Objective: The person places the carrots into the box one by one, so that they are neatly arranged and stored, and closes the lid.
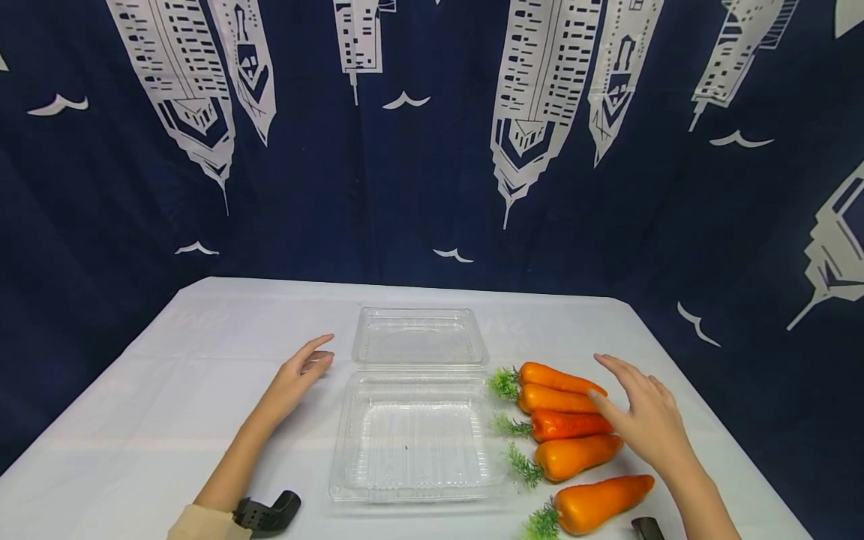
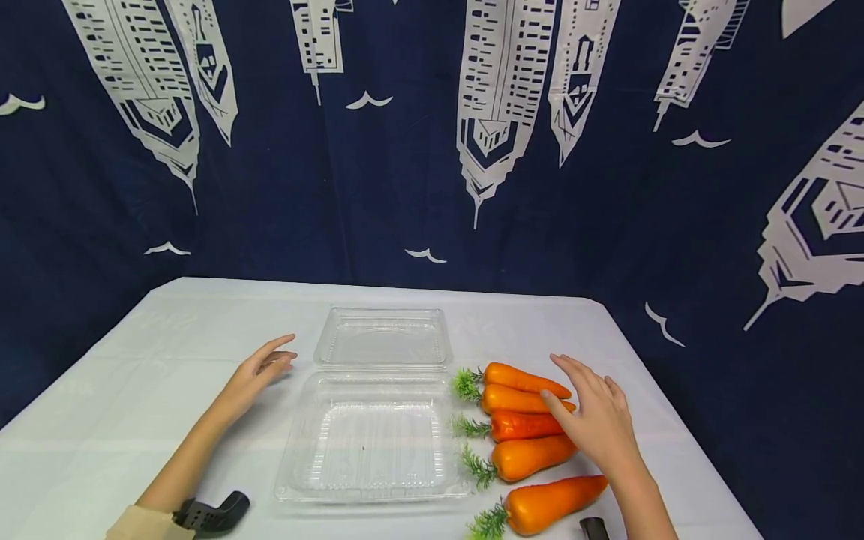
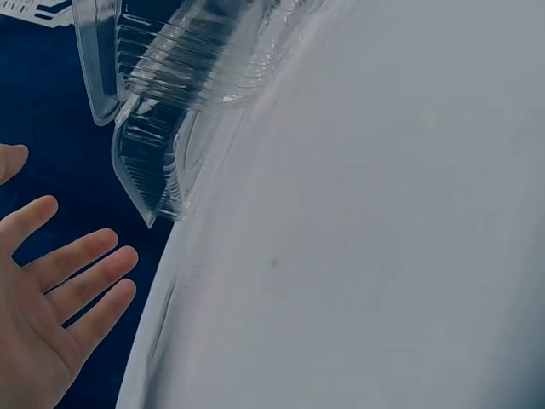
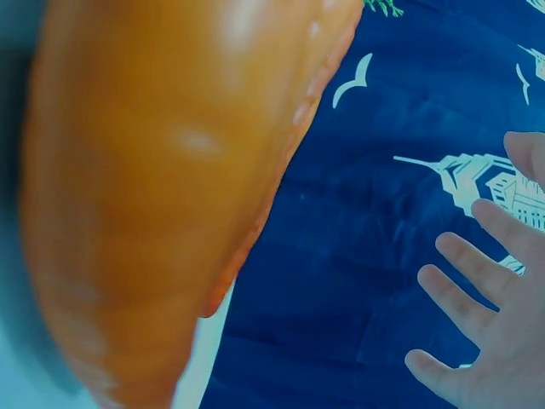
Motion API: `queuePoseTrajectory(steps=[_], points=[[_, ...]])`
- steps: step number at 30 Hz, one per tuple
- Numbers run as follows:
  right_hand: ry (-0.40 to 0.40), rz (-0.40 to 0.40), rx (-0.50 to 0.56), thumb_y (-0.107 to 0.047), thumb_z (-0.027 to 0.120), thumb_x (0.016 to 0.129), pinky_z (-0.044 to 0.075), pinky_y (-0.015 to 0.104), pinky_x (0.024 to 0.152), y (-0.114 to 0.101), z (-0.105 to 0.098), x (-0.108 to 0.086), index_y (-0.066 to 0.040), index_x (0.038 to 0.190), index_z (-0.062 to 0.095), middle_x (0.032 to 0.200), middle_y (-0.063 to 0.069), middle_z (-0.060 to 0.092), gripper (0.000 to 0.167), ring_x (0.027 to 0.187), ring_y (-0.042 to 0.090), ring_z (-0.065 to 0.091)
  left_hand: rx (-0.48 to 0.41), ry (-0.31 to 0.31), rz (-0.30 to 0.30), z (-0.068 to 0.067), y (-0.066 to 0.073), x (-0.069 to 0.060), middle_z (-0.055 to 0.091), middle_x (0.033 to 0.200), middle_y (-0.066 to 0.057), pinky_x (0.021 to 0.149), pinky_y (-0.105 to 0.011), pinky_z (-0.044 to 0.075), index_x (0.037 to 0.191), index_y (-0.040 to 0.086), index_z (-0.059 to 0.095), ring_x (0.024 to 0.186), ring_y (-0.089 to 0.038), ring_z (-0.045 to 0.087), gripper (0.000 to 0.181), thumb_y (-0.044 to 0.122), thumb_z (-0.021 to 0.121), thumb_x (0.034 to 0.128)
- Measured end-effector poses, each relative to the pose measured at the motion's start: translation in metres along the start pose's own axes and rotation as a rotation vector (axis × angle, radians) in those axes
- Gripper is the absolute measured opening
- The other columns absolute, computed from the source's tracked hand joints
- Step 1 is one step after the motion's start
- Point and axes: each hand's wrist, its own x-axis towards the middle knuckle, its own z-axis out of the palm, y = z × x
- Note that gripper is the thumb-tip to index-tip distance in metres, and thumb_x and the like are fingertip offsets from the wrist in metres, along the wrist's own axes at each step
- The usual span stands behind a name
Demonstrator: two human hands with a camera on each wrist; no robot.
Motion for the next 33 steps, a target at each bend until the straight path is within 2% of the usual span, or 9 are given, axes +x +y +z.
queuePoseTrajectory(steps=[5,12,22,26,29,33], points=[[-0.053,0.037,-0.012,-0.035,0.056,0.086,0.022,0.066,0.094,0.001,0.001,-0.005,-0.015,0.130,0.046,0.130,0.021,0.048,0.050,0.115,0.043,0.042,-0.091,-0.045,-0.001,0.003,0.000,0.000,0.055,0.124,-0.017,0.093,-0.047,0.043,0.138,0.021,0.037,0.111,-0.032,0.055,0.049,0.036,0.046,0.0919],[-0.181,0.074,-0.029,-0.022,0.058,0.083,0.036,0.066,0.082,0.003,-0.001,-0.007,-0.018,0.126,0.049,0.128,0.016,0.051,0.045,0.108,0.043,0.049,-0.104,-0.075,-0.018,0.010,0.001,0.002,0.054,0.125,-0.016,0.092,-0.045,0.043,0.138,0.020,0.037,0.111,-0.031,0.055,0.052,0.037,0.048,0.0904],[-0.328,0.093,0.044,-0.018,0.059,0.080,0.040,0.063,0.079,0.007,-0.002,-0.013,-0.019,0.123,0.052,0.125,0.010,0.054,0.044,0.110,0.036,0.052,-0.134,-0.110,-0.035,0.017,0.003,0.000,0.052,0.127,-0.018,0.093,-0.044,0.043,0.137,0.021,0.037,0.112,-0.032,0.055,0.050,0.035,0.049,0.0904],[-0.387,0.121,0.114,-0.014,0.059,0.078,0.039,0.061,0.082,0.010,-0.002,-0.017,-0.018,0.119,0.053,0.122,0.007,0.055,0.042,0.111,0.033,0.051,-0.146,-0.125,-0.033,0.019,0.003,0.000,0.051,0.128,-0.019,0.093,-0.043,0.044,0.138,0.020,0.037,0.113,-0.032,0.054,0.050,0.033,0.049,0.0905],[-0.415,0.130,0.185,-0.011,0.058,0.078,0.041,0.057,0.086,0.012,-0.002,-0.020,-0.017,0.116,0.055,0.119,0.004,0.056,0.039,0.110,0.028,0.050,-0.149,-0.133,-0.036,0.021,0.002,0.000,0.052,0.128,-0.018,0.093,-0.043,0.043,0.138,0.021,0.037,0.113,-0.030,0.055,0.051,0.033,0.050,0.0901],[-0.440,0.088,0.324,-0.006,0.056,0.079,0.047,0.035,0.086,0.018,-0.001,-0.024,-0.012,0.112,0.056,0.113,0.004,0.058,0.033,0.101,0.015,0.054,-0.139,-0.137,-0.048,0.024,0.002,0.001,0.052,0.128,-0.016,0.095,-0.046,0.041,0.138,0.023,0.036,0.115,-0.030,0.054,0.052,0.034,0.051,0.0890]])
